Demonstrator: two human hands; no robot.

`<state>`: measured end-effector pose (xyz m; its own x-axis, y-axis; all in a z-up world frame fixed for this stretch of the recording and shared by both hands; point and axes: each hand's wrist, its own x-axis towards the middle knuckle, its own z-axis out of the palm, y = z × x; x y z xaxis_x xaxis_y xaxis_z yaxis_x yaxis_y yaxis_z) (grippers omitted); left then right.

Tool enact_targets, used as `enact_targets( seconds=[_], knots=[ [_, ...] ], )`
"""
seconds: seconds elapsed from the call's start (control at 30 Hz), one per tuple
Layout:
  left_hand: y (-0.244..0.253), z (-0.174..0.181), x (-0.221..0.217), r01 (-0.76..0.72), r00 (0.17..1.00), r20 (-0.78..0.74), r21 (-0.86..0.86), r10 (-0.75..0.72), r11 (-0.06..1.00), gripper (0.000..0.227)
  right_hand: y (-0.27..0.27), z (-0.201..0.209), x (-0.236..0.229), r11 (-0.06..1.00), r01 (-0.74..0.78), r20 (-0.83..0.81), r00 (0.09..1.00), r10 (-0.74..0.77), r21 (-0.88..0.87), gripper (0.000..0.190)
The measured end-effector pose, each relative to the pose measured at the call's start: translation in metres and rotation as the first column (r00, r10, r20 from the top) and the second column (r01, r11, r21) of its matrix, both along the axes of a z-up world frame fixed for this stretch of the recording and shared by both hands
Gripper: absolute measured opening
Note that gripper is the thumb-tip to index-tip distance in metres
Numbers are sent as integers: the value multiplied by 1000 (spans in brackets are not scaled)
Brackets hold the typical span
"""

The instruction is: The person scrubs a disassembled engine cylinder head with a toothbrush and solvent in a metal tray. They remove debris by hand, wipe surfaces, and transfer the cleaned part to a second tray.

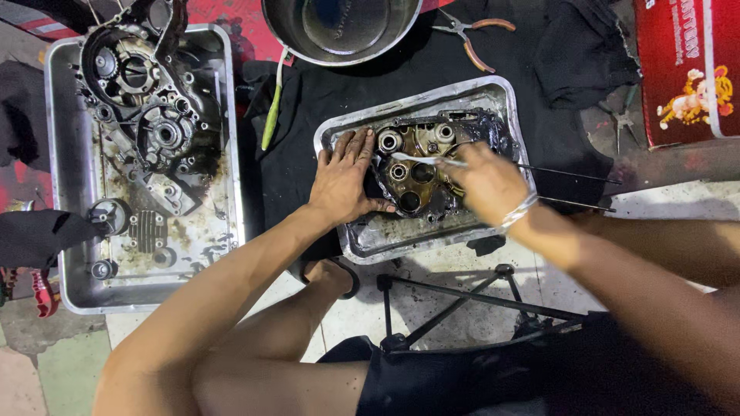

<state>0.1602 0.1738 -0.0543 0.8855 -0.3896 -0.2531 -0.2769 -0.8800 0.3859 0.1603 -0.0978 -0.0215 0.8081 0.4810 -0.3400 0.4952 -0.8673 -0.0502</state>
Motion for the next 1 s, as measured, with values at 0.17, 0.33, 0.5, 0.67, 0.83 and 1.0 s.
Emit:
enact_targets(
  seconds=[0.17,0.33,0.5,0.67,0.83,1.0],
  knots=[
    [0,-2,0,0,1000,3,-18,0,1000,144,-13,11,6,997,3,108,994,-11,73,68],
    [0,-1,0,17,1000,6,31,-17,999,145,16,14,-33,952,304,-226,927,-301,-20,69],
    [0,-5,0,6,1000,9,25,-7,1000,145,65,-10,-31,831,521,-313,836,-451,193,53],
    [0,-6,1,7,1000,16,21,-7,1000,145,75,-12,-58,820,494,-290,862,-416,290,50],
    [1,-6,2,5,1000,-6,29,-4,1000,144,81,-19,-34,808,562,-327,808,-491,175,49],
    [1,-1,3,-2,1000,-3,28,2,1000,145,63,-7,-48,943,300,-101,953,-287,143,52]
  ],
)
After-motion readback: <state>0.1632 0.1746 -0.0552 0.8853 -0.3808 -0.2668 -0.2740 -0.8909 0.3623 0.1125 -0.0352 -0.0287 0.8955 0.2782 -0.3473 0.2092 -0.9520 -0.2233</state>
